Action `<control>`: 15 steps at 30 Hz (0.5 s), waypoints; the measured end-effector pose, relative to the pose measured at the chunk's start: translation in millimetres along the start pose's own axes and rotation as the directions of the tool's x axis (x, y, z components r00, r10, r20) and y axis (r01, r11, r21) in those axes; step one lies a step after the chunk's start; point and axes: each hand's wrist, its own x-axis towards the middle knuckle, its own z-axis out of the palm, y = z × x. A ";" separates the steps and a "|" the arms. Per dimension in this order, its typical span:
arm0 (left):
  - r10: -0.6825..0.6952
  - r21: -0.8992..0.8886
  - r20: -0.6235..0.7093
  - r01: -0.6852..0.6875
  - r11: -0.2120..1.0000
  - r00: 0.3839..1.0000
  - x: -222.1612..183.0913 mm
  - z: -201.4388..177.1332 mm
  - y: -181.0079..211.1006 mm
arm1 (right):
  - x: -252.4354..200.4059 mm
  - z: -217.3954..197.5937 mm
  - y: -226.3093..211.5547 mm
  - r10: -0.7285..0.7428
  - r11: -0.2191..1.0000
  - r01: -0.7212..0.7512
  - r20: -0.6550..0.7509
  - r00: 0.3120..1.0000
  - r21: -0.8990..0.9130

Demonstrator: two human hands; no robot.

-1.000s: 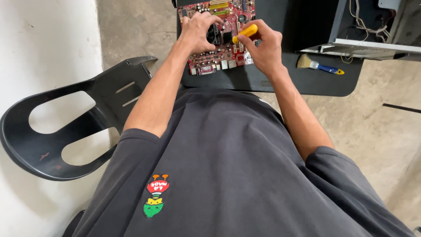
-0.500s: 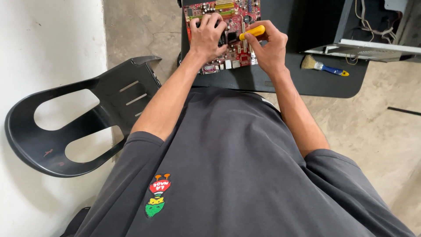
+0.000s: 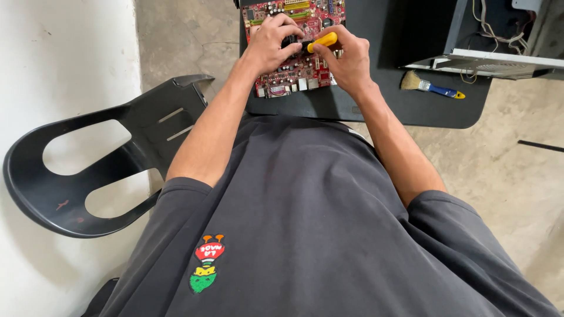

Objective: Removing a motherboard from a computer case, cleaning the case with a brush, and removing a RAM module.

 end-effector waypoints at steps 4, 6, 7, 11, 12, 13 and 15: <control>-0.009 -0.020 -0.015 0.008 1.000 1.000 -2.3 -1.9 4.7 | 3.1 1.1 3.1 -0.020 1.000 0.021 0.015 1.000 -0.022; -0.027 -0.014 -0.009 0.027 1.000 1.000 -2.3 -2.2 7.1 | 4.5 2.7 3.6 -0.029 0.999 0.030 0.030 0.999 -0.039; -0.044 -0.006 -0.001 0.044 0.999 0.999 -1.6 -2.2 8.6 | 5.1 2.9 4.0 -0.036 0.998 0.039 0.042 0.998 -0.056; -0.032 0.047 0.076 0.028 0.998 0.997 2.4 -3.5 18.9 | 18.7 5.0 17.6 -0.066 0.994 0.073 0.086 0.994 -0.082; -0.035 0.019 0.078 0.033 0.999 0.996 2.6 -0.5 20.1 | 22.9 5.6 20.4 -0.083 0.975 0.115 0.167 0.982 -0.191; -0.037 -0.010 0.082 0.038 0.999 0.996 2.6 2.6 21.4 | 27.0 6.1 23.1 -0.090 0.942 0.164 0.250 0.964 -0.292; -0.010 -0.026 0.026 0.011 1.000 1.000 -0.8 8.3 20.8 | 38.4 13.9 30.0 0.021 0.835 0.172 0.343 0.939 -0.522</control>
